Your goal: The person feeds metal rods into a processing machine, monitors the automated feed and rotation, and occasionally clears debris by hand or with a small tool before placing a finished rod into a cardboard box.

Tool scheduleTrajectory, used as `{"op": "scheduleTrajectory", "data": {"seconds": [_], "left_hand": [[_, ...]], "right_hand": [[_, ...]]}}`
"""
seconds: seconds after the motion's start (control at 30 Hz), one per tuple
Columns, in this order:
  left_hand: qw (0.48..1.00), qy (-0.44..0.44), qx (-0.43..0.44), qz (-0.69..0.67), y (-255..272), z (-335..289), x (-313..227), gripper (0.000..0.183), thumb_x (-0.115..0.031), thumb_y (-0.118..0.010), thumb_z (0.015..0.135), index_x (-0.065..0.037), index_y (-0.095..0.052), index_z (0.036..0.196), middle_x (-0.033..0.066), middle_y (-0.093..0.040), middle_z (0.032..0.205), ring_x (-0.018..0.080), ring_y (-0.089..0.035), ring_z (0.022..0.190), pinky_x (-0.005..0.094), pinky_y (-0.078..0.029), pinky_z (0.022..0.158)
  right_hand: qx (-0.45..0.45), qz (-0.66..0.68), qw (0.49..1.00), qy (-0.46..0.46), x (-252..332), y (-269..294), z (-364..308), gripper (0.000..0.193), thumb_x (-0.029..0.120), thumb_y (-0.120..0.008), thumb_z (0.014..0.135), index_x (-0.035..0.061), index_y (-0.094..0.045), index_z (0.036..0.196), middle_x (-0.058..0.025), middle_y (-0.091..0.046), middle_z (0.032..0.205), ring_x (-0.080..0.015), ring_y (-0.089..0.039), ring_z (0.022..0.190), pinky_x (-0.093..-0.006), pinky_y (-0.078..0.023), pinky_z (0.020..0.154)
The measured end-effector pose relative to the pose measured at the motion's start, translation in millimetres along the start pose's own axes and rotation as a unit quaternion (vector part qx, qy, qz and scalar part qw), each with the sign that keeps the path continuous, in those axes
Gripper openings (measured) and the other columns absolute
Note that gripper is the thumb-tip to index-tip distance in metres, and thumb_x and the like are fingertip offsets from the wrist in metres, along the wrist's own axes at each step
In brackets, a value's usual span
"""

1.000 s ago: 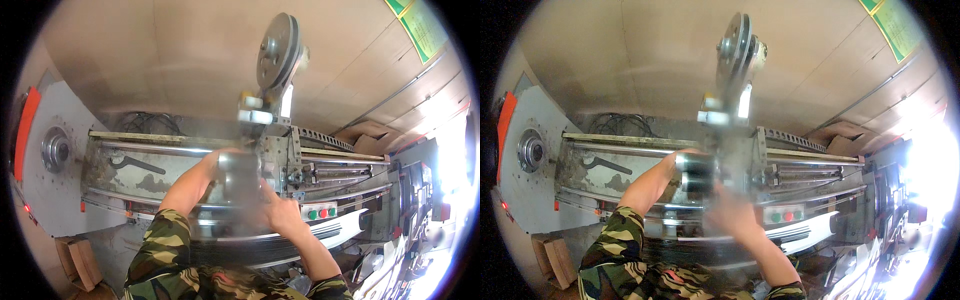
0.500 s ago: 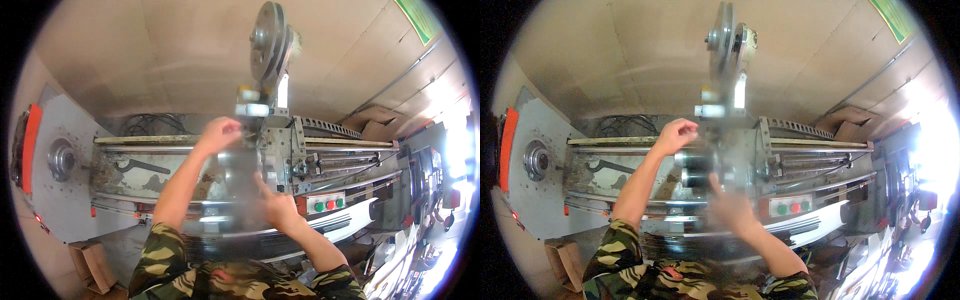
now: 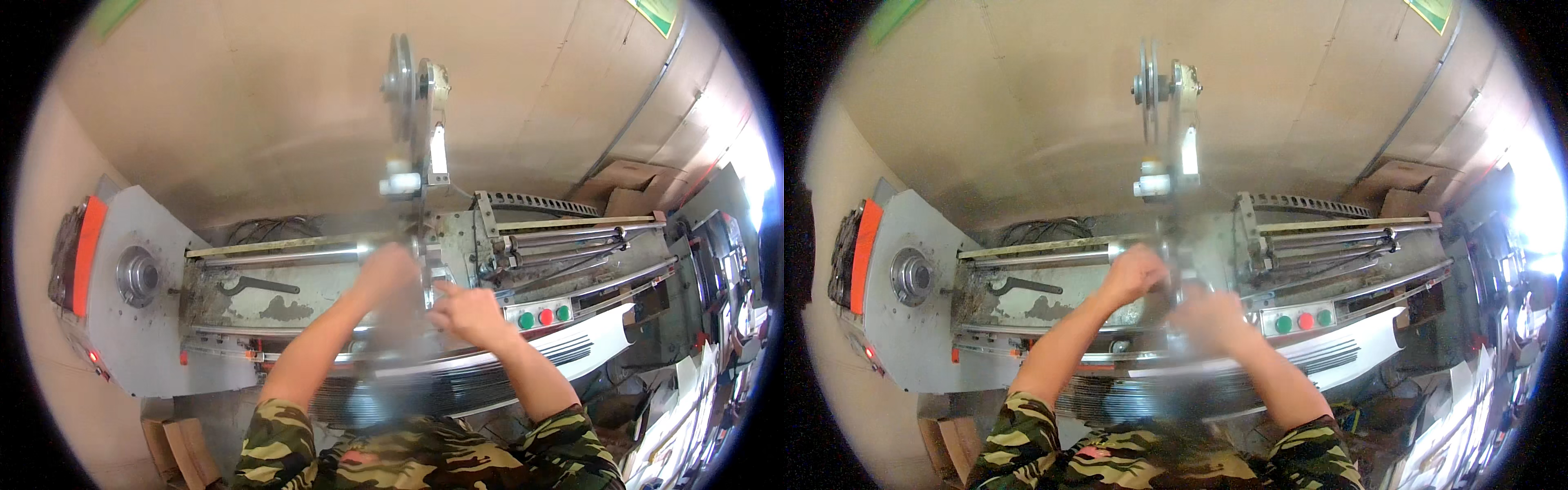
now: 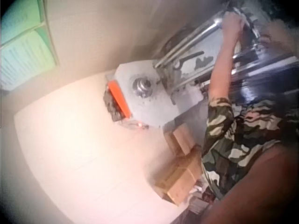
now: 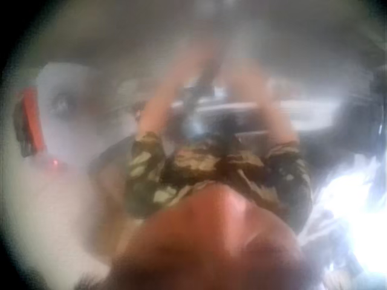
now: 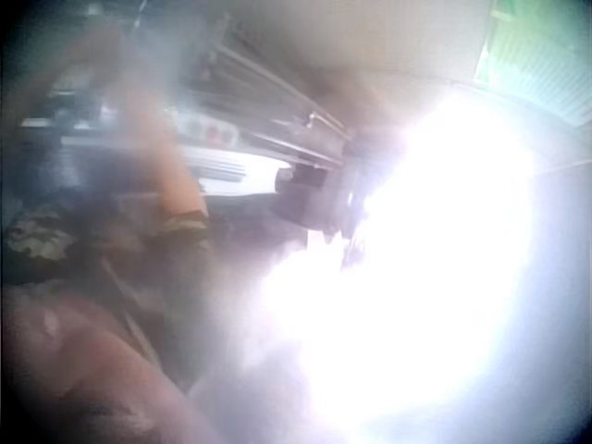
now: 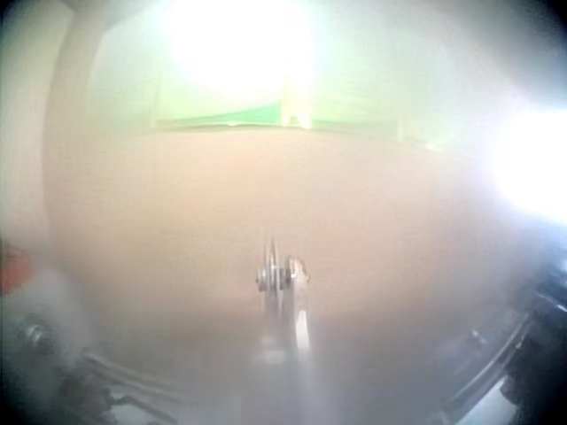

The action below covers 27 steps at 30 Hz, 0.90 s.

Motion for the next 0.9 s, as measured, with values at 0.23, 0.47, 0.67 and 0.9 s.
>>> {"op": "scheduleTrajectory", "data": {"seconds": [0.23, 0.47, 0.67, 0.9], "left_hand": [[0.995, 0.034, -0.079, -0.053, 6, 18, 8, 0.016, -0.021, -0.067, 0.086, -0.006, -0.073, 0.085, 0.0143, -0.068, 0.091, 0.0363, -0.064, 0.092, 0.0449, -0.051, 0.082], [0.961, 0.123, -0.071, -0.237, 15, 0, 16, 0.023, -0.023, -0.068, 0.092, 0.0, -0.074, 0.092, 0.0101, -0.073, 0.086, 0.0198, -0.067, 0.079, 0.0363, -0.052, 0.073], [0.936, 0.185, -0.001, -0.3, 15, -9, 21, 0.02, -0.02, -0.071, 0.091, -0.001, -0.075, 0.096, 0.0061, -0.074, 0.087, 0.0122, -0.066, 0.081, 0.0305, -0.053, 0.075], [0.947, 0.093, 0.041, -0.306, 24, -5, 22, 0.023, -0.018, -0.072, 0.09, -0.001, -0.076, 0.105, 0.0061, -0.076, 0.1, 0.0123, -0.068, 0.091, 0.0299, -0.054, 0.083]], "right_hand": [[-0.036, 0.099, 0.991, -0.086, -97, -4, 20, 0.039, 0.048, -0.069, 0.089, 0.0107, -0.076, 0.078, -0.0085, -0.069, 0.067, -0.0313, -0.067, 0.067, -0.0406, -0.052, 0.065], [0.016, 0.186, 0.975, -0.118, -120, -26, 59, 0.04, 0.05, -0.068, 0.09, 0.011, -0.078, 0.083, -0.0066, -0.068, 0.065, -0.025, -0.067, 0.065, -0.0381, -0.051, 0.065], [0.048, 0.22, 0.961, -0.159, -117, -13, 57, 0.035, 0.052, -0.066, 0.088, 0.0193, -0.081, 0.089, -0.0108, -0.075, 0.092, -0.0325, -0.07, 0.091, -0.0435, -0.054, 0.084], [-0.003, 0.187, 0.968, -0.168, -124, -22, 53, 0.037, 0.053, -0.067, 0.088, 0.0197, -0.081, 0.095, -0.0103, -0.076, 0.095, -0.0334, -0.069, 0.096, -0.0436, -0.054, 0.087]]}}
Point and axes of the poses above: each hand's wrist, its own z-axis towards the middle knuckle, its own y-axis out of the back of the hand, x = y × z, the point moved 3 cm from there along z, towards the middle knuckle
